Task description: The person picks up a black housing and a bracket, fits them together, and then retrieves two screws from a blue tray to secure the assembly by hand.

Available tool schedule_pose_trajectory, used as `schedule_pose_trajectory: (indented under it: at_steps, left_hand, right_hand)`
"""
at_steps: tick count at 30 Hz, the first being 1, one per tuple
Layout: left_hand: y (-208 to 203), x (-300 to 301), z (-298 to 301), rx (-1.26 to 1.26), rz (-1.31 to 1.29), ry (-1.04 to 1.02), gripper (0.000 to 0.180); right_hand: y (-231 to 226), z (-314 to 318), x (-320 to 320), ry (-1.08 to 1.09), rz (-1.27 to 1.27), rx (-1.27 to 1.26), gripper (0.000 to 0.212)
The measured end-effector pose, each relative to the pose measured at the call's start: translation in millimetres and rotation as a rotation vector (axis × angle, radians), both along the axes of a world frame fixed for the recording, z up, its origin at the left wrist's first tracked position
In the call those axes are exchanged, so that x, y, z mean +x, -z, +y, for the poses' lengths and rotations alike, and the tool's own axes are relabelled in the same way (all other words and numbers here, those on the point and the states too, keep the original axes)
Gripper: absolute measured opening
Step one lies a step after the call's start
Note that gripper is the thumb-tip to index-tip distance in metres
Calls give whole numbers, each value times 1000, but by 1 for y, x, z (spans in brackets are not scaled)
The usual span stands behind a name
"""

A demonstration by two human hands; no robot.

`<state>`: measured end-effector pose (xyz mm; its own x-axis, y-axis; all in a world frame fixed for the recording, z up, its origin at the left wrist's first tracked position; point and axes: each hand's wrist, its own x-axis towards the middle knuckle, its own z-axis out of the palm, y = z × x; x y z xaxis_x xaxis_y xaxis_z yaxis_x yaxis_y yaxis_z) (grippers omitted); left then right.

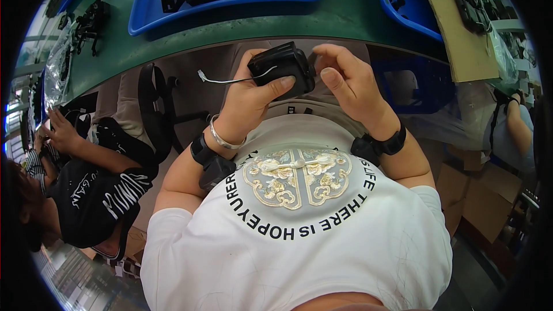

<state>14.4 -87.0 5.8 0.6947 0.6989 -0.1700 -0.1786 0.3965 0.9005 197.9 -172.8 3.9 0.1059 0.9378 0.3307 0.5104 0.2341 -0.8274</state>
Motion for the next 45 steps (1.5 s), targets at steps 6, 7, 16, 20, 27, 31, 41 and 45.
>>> schedule_pose_trajectory:
  at_steps: [6,7,16,20,27,31,41,45]
  left_hand:
    - [1,2,-2,-37,-46,-23,38]
    - [1,2,-2,-42,-53,-28,38]
    - [1,3,0,-37,-19,-23,43]
    - [-6,4,1,-94,-34,-13,42]
    - [-3,7,-2,-13,-80,-17,40]
    - [0,6,-2,15,-43,9,41]
    - [0,5,-3,76,-4,16,42]
    - [-2,9,-3,83,-40,-33,42]
  right_hand:
    - [2,2,-3,28,-60,-8,18]
    - [1,3,-1,26,-140,-77,17]
    - [1,0,-2,48,-205,-178,19]
    - [1,1,-7,72,190,71,21]
    - [6,7,-8,92,50,166,23]
    - [3,8,6,-20,-227,-125,28]
    - [12,9,-1,26,-42,-17,35]
    - [10,7,-6,50,90,89,31]
